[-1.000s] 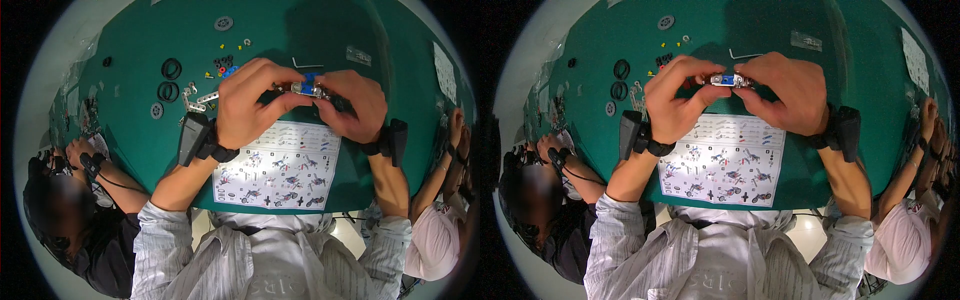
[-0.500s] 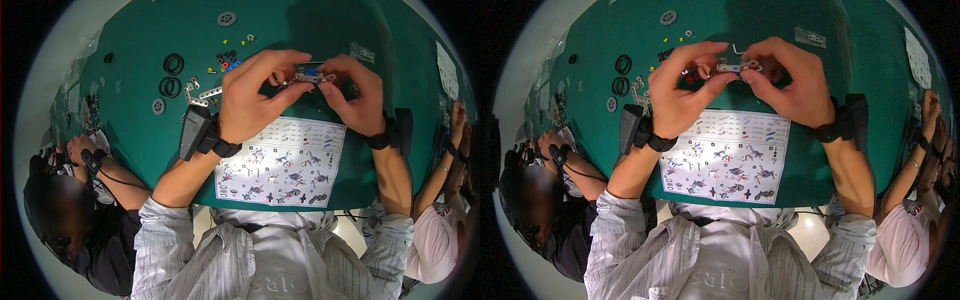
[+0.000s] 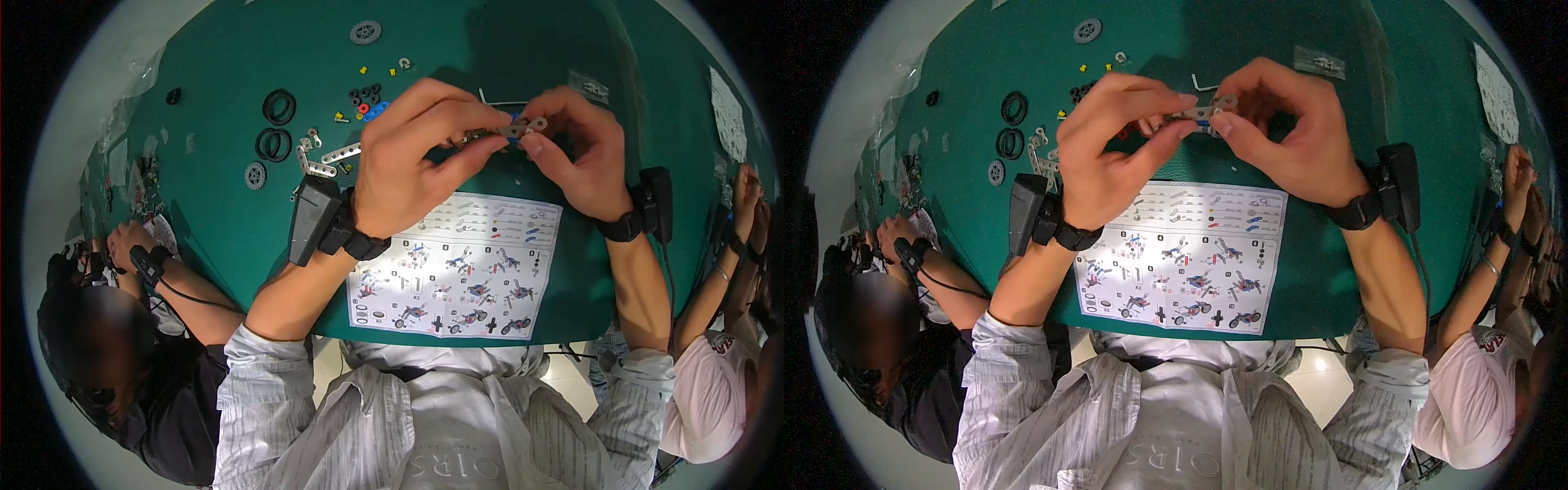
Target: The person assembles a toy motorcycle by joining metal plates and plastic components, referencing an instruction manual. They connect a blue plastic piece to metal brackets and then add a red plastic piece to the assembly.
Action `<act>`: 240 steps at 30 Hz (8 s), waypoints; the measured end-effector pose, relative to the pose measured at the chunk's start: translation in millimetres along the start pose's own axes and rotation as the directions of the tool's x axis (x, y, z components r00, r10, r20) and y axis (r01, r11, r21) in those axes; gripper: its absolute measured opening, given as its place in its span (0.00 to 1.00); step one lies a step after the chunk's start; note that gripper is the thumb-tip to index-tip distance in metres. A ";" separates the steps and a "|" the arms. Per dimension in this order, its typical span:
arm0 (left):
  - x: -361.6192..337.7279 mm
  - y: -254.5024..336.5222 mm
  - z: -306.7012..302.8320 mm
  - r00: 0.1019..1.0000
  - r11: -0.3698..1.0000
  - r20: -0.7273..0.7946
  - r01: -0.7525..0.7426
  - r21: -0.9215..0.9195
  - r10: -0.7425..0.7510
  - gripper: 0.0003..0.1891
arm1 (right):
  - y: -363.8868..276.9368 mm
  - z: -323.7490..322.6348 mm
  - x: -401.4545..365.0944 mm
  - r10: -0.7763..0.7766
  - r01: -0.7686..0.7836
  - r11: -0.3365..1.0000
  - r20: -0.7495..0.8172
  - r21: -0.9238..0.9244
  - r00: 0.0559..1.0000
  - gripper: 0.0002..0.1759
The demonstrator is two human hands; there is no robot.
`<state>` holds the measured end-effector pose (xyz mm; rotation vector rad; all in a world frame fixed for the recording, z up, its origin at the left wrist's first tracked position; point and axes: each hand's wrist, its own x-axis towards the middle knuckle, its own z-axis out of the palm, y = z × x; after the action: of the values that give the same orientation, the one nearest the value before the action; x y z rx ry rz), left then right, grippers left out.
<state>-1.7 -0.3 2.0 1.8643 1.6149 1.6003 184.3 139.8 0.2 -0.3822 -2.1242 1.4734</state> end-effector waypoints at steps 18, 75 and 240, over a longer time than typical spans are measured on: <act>-5.0 3.4 5.7 0.978 0.970 -0.063 0.186 -0.157 -0.198 0.17 | -2.8 -1.6 4.7 -0.256 0.248 0.946 -0.014 -0.210 0.966 0.16; 1.1 -1.3 2.1 0.998 0.998 0.049 0.041 -0.055 -0.038 0.11 | -5.1 2.1 5.1 -0.357 0.348 0.915 -0.007 -0.205 0.934 0.13; -1.4 1.7 0.1 0.999 0.999 0.039 0.028 0.043 -0.030 0.09 | -0.8 2.2 5.5 -0.254 0.251 0.947 0.009 -0.201 0.967 0.11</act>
<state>-0.4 -2.1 2.4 1.8723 1.6639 1.5194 178.6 140.5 1.8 -0.1834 -2.2215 1.1123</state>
